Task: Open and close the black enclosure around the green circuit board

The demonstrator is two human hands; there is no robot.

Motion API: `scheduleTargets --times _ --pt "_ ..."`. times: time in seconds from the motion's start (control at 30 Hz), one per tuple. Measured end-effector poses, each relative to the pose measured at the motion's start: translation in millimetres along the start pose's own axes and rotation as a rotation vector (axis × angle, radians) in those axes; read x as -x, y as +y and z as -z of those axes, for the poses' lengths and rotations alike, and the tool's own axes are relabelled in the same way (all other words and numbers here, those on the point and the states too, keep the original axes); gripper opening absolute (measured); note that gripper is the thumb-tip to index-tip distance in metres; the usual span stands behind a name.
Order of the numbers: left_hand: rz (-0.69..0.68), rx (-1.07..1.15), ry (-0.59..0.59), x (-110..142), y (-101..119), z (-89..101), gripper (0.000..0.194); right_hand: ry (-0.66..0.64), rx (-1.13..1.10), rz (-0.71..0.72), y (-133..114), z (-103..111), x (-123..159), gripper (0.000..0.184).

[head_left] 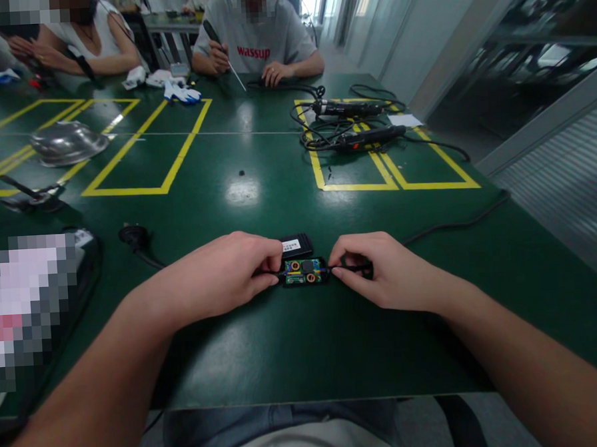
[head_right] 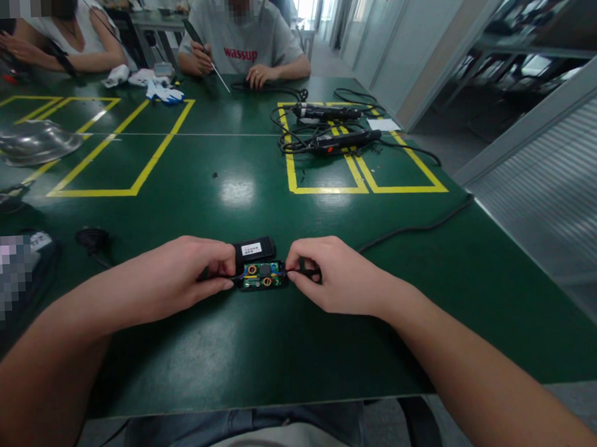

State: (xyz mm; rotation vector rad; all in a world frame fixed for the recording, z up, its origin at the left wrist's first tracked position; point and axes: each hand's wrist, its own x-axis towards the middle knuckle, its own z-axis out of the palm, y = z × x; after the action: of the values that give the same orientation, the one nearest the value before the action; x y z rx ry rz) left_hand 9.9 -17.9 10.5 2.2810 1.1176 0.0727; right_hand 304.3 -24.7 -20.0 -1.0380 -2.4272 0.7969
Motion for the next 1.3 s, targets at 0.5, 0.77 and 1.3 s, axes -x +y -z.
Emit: scheduleTargets --times 0.5,0.77,1.3 --pt "0.069 -0.029 -0.040 -3.8 1.6 -0.1 0.015 0.006 0.078 0.048 3.6 -3.0 -0.2 0.009" --pt "-0.006 -0.172 0.143 -5.6 2.6 -1.6 0.010 0.039 0.106 0.061 4.5 -6.5 -1.5 0.004" --pt "-0.104 -0.238 0.296 -11.8 -2.0 -7.9 0.036 0.163 0.069 0.049 8.0 -9.9 -0.8 0.042"
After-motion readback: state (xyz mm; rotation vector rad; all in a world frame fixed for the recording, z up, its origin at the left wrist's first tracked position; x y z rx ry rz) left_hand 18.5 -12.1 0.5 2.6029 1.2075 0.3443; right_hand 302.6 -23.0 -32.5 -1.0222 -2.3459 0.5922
